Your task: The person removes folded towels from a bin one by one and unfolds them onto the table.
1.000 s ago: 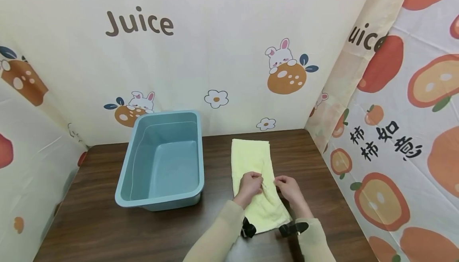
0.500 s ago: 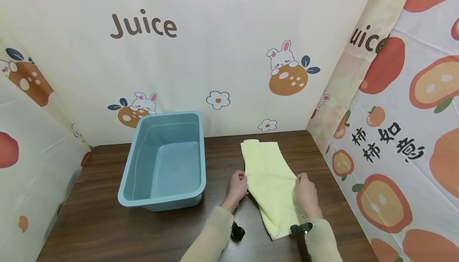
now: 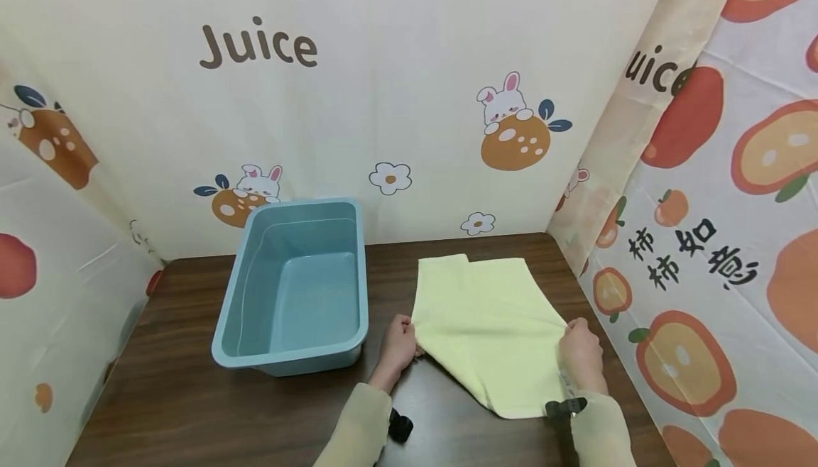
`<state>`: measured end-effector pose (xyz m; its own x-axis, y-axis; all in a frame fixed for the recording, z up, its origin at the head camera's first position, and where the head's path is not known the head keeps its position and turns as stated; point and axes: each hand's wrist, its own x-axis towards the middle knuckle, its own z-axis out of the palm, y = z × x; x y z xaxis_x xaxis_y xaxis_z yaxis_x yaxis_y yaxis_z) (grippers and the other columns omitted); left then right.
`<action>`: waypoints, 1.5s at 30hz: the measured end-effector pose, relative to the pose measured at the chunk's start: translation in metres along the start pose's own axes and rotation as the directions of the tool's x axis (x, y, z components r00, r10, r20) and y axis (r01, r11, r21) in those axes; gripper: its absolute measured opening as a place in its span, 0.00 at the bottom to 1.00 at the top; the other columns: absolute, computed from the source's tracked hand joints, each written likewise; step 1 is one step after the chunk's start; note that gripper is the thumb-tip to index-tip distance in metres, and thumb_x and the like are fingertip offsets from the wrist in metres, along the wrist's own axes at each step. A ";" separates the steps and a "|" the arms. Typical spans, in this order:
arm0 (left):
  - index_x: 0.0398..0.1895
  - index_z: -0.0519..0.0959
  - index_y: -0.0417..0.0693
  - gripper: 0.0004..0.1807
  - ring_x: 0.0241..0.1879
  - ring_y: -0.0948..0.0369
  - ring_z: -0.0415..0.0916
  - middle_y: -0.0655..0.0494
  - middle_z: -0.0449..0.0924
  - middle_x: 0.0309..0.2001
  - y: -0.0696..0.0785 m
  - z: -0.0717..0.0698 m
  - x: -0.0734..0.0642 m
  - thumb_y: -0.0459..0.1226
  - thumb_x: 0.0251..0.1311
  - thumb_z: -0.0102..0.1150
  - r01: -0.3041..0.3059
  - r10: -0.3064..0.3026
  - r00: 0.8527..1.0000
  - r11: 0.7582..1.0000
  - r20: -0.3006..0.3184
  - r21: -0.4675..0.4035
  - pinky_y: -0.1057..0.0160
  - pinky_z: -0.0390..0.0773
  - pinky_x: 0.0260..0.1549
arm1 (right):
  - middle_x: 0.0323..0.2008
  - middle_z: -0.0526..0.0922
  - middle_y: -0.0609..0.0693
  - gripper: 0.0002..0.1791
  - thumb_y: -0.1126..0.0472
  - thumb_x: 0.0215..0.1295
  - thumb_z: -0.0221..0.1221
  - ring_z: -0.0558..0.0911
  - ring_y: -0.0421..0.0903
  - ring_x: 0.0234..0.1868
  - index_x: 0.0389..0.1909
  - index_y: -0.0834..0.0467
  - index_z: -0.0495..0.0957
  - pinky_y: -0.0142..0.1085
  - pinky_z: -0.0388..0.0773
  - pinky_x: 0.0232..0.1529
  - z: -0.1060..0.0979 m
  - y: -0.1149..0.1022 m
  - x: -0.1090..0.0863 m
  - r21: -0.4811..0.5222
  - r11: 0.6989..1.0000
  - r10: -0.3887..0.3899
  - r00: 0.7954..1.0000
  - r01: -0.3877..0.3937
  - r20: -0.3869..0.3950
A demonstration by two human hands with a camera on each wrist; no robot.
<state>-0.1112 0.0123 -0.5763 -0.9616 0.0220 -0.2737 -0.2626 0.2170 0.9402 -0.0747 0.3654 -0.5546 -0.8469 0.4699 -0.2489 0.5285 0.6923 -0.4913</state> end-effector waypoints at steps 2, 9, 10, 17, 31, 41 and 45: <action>0.49 0.71 0.37 0.08 0.21 0.60 0.76 0.49 0.75 0.33 0.000 0.000 -0.001 0.31 0.71 0.48 -0.029 0.031 0.999 0.997 -0.029 0.067 0.61 0.78 0.24 | 0.45 0.75 0.74 0.17 0.59 0.77 0.39 0.77 0.69 0.43 0.54 0.69 0.63 0.58 0.72 0.38 0.000 0.002 -0.001 -0.004 1.000 -0.003 1.000 0.003 -0.024; 0.46 0.78 0.46 0.11 0.38 0.56 0.74 0.53 0.74 0.42 0.014 0.000 -0.007 0.34 0.61 0.65 -0.365 0.435 0.900 0.775 -0.016 0.515 0.56 0.76 0.36 | 0.57 0.67 0.74 0.24 0.61 0.70 0.54 0.67 0.72 0.57 0.62 0.70 0.67 0.64 0.65 0.55 -0.001 -0.006 -0.008 -0.037 0.992 -0.128 0.980 0.123 -0.150; 0.45 0.80 0.47 0.10 0.38 0.56 0.75 0.54 0.75 0.41 0.017 0.001 -0.008 0.35 0.61 0.66 -0.423 0.475 0.879 0.724 0.051 0.545 0.56 0.76 0.37 | 0.58 0.66 0.74 0.25 0.62 0.69 0.55 0.66 0.72 0.57 0.62 0.70 0.67 0.64 0.64 0.55 0.000 -0.008 -0.008 -0.041 0.985 -0.173 0.973 0.168 -0.154; 0.49 0.81 0.45 0.18 0.39 0.59 0.74 0.56 0.77 0.40 0.026 0.012 -0.016 0.45 0.60 0.68 -0.541 0.342 0.839 0.597 0.423 0.592 0.61 0.74 0.42 | 0.59 0.70 0.73 0.23 0.64 0.67 0.60 0.68 0.72 0.61 0.60 0.70 0.72 0.64 0.62 0.60 0.016 -0.024 -0.001 -0.002 0.862 -0.506 0.860 0.507 -0.070; 0.29 0.88 0.58 0.05 0.22 0.70 0.69 0.72 0.79 0.26 0.032 -0.010 -0.031 0.39 0.50 0.76 -0.535 0.076 0.726 0.687 0.684 0.492 0.70 0.73 0.26 | 0.68 0.61 0.74 0.29 0.53 0.78 0.48 0.52 0.70 0.73 0.66 0.73 0.66 0.59 0.40 0.72 0.028 -0.044 0.016 -0.168 0.828 -0.521 0.845 0.535 0.121; 0.33 0.90 0.62 0.09 0.32 0.73 0.77 0.75 0.82 0.32 0.042 -0.023 -0.045 0.47 0.47 0.78 -0.469 -0.113 0.661 0.709 0.742 0.526 0.68 0.78 0.33 | 0.70 0.54 0.76 0.34 0.53 0.74 0.52 0.46 0.71 0.74 0.70 0.74 0.60 0.59 0.34 0.71 0.028 -0.040 0.030 -0.186 0.814 -0.521 0.833 0.551 0.189; 0.42 0.89 0.59 0.15 0.36 0.74 0.77 0.73 0.84 0.38 0.045 -0.025 -0.045 0.49 0.50 0.76 -0.505 -0.093 0.618 0.714 0.781 0.484 0.69 0.78 0.36 | 0.71 0.51 0.77 0.35 0.53 0.73 0.54 0.45 0.71 0.74 0.70 0.74 0.59 0.60 0.34 0.71 0.029 -0.038 0.036 -0.179 0.799 -0.544 0.816 0.574 0.194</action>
<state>-0.0816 -0.0031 -0.5163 -0.5068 0.7556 -0.4150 0.3369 0.6167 0.7115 -0.1268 0.3403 -0.5689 -0.9902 -0.0992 -0.0984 -0.0539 0.9209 -0.3860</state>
